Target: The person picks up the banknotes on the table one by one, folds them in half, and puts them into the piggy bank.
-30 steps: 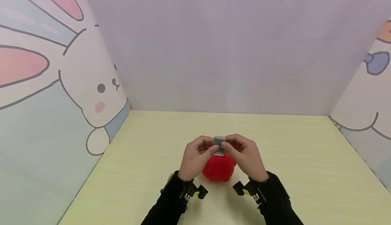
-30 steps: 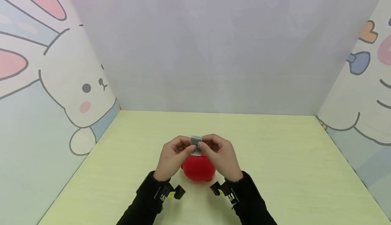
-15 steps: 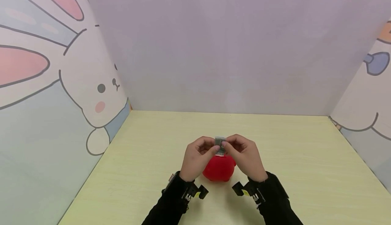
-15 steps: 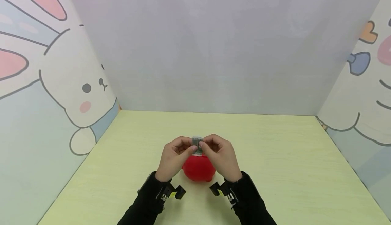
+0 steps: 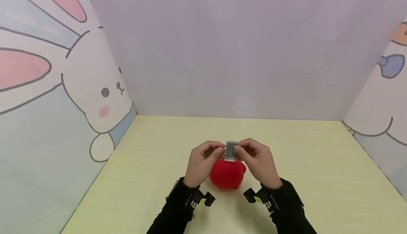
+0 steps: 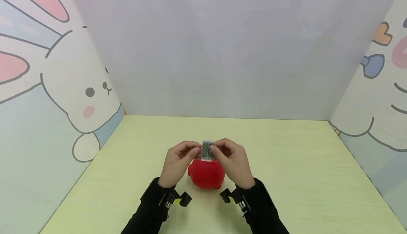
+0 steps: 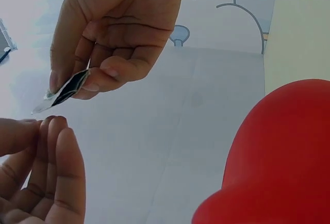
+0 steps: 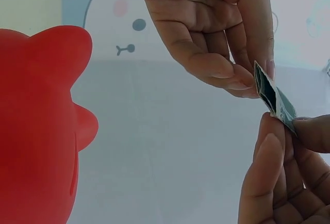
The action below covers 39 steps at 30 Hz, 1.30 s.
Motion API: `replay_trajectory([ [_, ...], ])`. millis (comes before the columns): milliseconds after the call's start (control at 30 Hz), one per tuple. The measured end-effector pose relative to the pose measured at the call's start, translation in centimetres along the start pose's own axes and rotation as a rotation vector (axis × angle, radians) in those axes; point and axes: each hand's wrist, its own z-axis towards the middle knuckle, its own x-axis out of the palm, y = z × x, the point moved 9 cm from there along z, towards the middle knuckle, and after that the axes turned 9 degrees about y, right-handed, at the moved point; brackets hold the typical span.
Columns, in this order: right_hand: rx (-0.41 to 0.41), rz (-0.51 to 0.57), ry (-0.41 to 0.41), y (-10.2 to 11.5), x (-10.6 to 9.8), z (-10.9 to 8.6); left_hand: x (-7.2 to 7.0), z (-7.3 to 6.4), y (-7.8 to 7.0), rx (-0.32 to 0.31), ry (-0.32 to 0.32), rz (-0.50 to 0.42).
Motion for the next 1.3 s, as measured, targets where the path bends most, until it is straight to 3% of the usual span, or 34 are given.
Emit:
replay_trajectory([
  [767, -0.01, 0.027, 0.009, 0.01, 0.07, 0.06, 0.44, -0.07, 0.03, 0.017, 0.023, -0.015],
  [1300, -0.041, 0.011, -0.048, 0.49, -0.25, -0.14, 0.69, -0.24, -0.53, 0.049, 0.039, -0.026],
])
